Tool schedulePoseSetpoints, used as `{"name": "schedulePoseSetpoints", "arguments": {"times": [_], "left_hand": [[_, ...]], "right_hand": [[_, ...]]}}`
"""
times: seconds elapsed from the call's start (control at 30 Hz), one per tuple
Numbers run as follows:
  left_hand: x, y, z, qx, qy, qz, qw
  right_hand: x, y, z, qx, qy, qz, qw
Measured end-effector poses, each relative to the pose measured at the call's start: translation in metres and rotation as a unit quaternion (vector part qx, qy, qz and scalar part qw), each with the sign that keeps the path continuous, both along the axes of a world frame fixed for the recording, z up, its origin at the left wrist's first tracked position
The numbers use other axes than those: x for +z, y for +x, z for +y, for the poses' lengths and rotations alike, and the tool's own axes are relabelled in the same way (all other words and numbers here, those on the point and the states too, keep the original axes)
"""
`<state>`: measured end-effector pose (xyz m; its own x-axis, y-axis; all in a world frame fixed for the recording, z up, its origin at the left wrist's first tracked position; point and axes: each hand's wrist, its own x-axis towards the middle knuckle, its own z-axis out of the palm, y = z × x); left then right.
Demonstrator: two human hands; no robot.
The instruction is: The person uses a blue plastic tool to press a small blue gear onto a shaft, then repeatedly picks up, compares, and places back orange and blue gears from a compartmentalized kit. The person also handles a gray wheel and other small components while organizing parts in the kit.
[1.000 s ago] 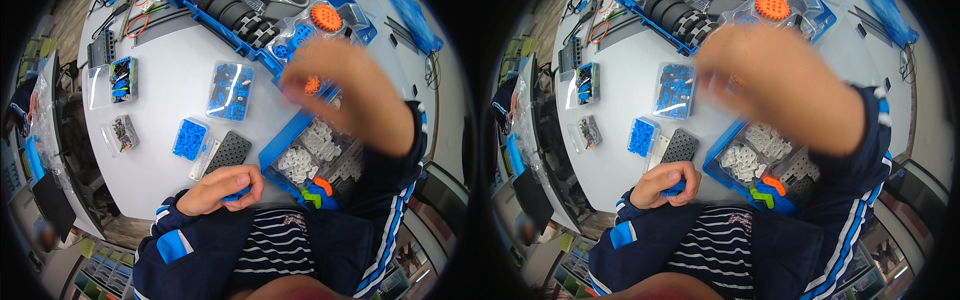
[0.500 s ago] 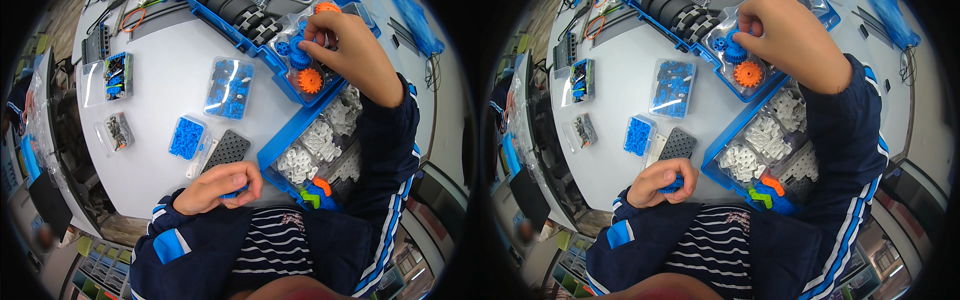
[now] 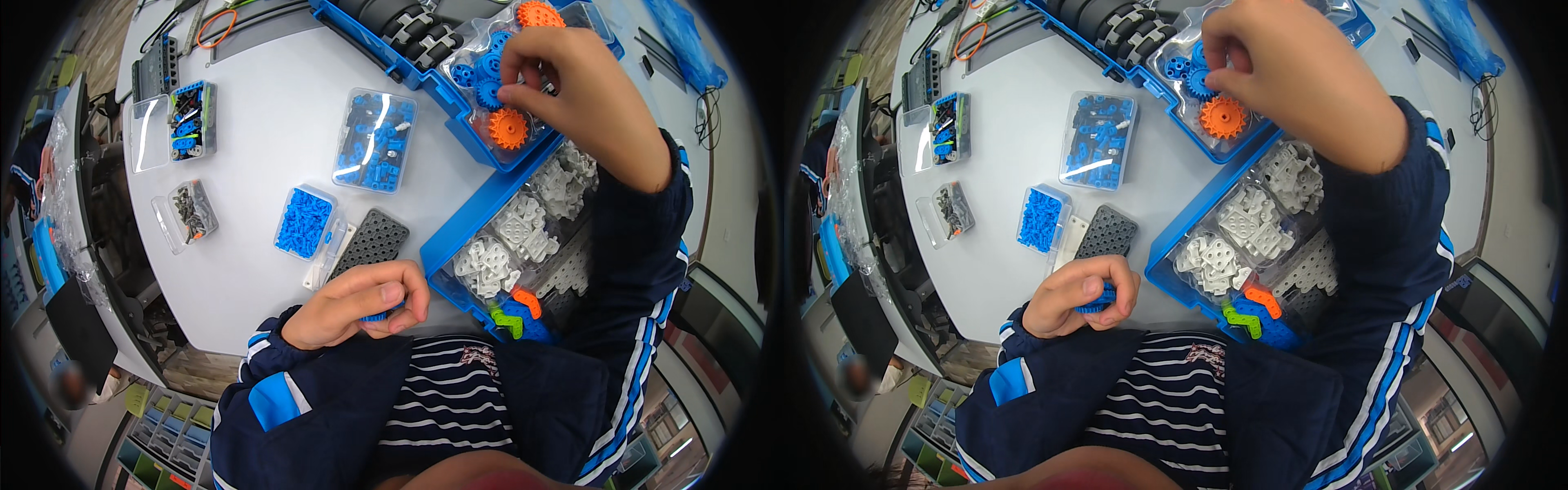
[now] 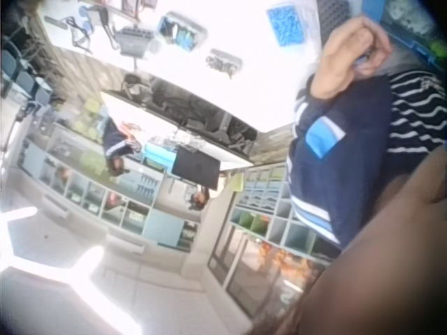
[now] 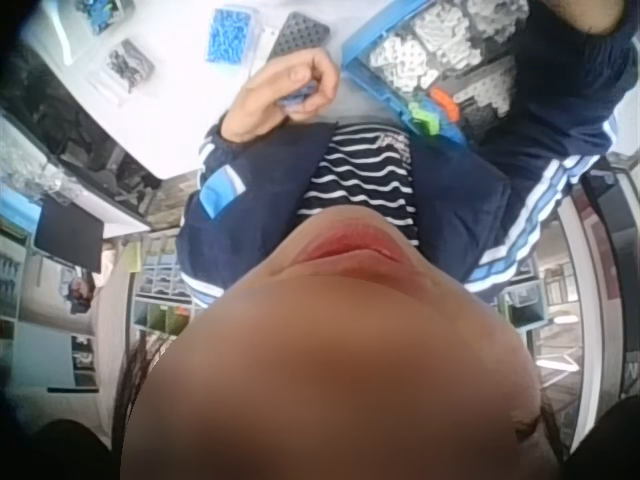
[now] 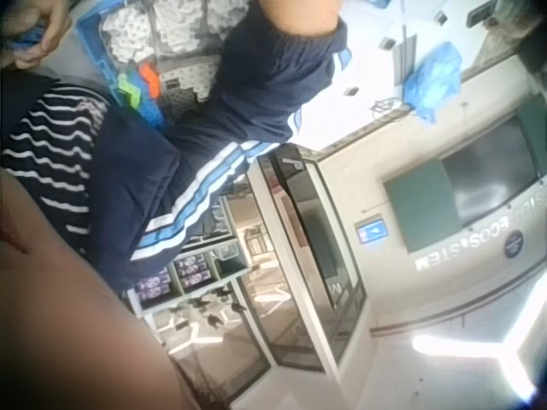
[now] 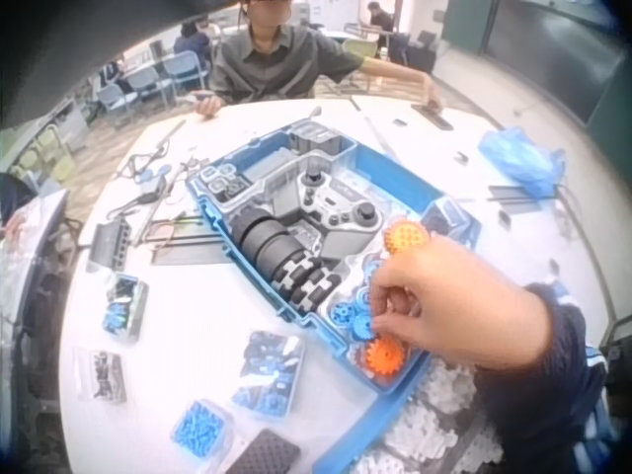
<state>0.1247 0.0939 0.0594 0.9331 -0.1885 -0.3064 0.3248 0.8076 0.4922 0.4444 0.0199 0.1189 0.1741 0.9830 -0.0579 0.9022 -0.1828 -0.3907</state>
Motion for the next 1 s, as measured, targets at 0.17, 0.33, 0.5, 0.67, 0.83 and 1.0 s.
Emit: {"name": "schedulePoseSetpoints", "arguments": {"times": [0.17,0.33,0.5,0.67,0.83,1.0], "left_hand": [[-0.001,0.000,0.000,0.003,-0.009,0.004,1.000],[0.000,0.003,-0.001,0.033,-0.050,0.029,0.998],[0.000,0.007,-0.006,0.086,-0.034,0.032,0.995],[0.004,0.009,-0.003,0.051,0.026,0.034,0.998],[0.011,0.007,-0.003,0.051,-0.006,0.068,0.996],[0.001,0.004,0.003,0.027,-0.069,-0.026,0.997]], "right_hand": [[-0.011,0.004,0.006,-0.018,0.110,-0.052,0.992],[-0.009,0.005,0.009,-0.015,0.023,-0.049,0.998],[0.013,-0.001,0.014,-0.072,0.014,0.024,0.997],[0.028,-0.014,0.011,-0.107,0.098,-0.063,0.987],[0.026,-0.010,0.011,-0.114,0.118,0.036,0.986],[0.022,-0.007,0.009,-0.089,0.057,0.066,0.992]]}}
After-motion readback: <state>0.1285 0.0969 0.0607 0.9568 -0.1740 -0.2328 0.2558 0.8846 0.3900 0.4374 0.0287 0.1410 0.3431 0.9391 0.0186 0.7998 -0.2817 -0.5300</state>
